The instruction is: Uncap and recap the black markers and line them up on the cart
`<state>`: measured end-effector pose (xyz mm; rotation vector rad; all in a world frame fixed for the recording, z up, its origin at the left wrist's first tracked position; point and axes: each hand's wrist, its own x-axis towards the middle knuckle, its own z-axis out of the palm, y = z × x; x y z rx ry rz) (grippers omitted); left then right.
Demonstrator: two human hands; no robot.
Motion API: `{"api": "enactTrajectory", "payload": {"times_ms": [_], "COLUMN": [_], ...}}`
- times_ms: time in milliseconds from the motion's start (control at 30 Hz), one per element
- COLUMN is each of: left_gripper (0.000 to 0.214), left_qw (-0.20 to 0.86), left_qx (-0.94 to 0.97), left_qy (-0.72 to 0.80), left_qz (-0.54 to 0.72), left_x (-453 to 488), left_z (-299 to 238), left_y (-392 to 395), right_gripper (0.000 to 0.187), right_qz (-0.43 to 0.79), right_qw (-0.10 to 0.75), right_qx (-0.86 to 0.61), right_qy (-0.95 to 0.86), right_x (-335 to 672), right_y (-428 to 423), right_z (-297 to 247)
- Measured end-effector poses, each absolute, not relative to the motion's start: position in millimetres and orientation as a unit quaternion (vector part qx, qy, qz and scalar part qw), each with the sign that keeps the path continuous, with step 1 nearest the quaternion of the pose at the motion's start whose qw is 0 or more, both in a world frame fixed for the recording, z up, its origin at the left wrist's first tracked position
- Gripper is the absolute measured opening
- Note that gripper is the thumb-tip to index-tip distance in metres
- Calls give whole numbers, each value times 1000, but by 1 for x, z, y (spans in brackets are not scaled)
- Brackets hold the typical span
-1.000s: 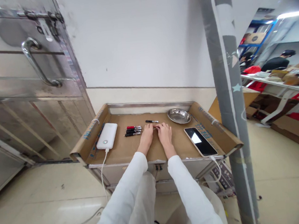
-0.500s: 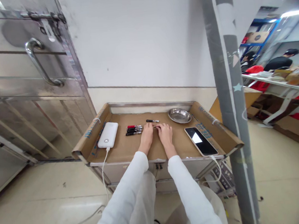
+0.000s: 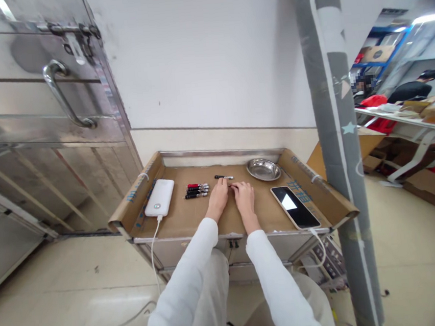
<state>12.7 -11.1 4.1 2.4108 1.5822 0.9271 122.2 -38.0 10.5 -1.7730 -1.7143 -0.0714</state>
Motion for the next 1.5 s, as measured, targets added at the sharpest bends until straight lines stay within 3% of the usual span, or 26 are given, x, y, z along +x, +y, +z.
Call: {"api": "enactTrajectory", "payload": {"times_ms": [233, 500, 933, 1200, 1367, 1500], "left_gripper": [46, 19, 21, 18, 18, 21], "left_qw": [-27, -37, -57, -14, -8, -68], "left_qx": [775, 812, 773, 776, 732, 662], "left_qy": [551, 515, 557, 540, 587, 661], "left_qz": [309, 273, 300, 326, 345, 347], "left_x": [24, 10, -4, -4, -7, -13], "left_z": [2, 4, 11, 11, 14, 20], "left_y": [6, -21, -40, -40, -43, -59], "right_gripper": [33, 32, 34, 35, 68, 73], "right_qz": [18, 50, 43, 74, 173, 149], "right_qw": [458, 532, 535, 514, 429, 434], "right_qx": [-640, -616, -586, -563, -490, -487], "right_qy": [-616, -579, -607, -643, -739, -743], "right_x": [129, 132, 125, 122, 115, 116], "right_y": [-39, -43, -51, -51, -57, -58], "right_z": [4, 3, 10, 14, 20, 15]}}
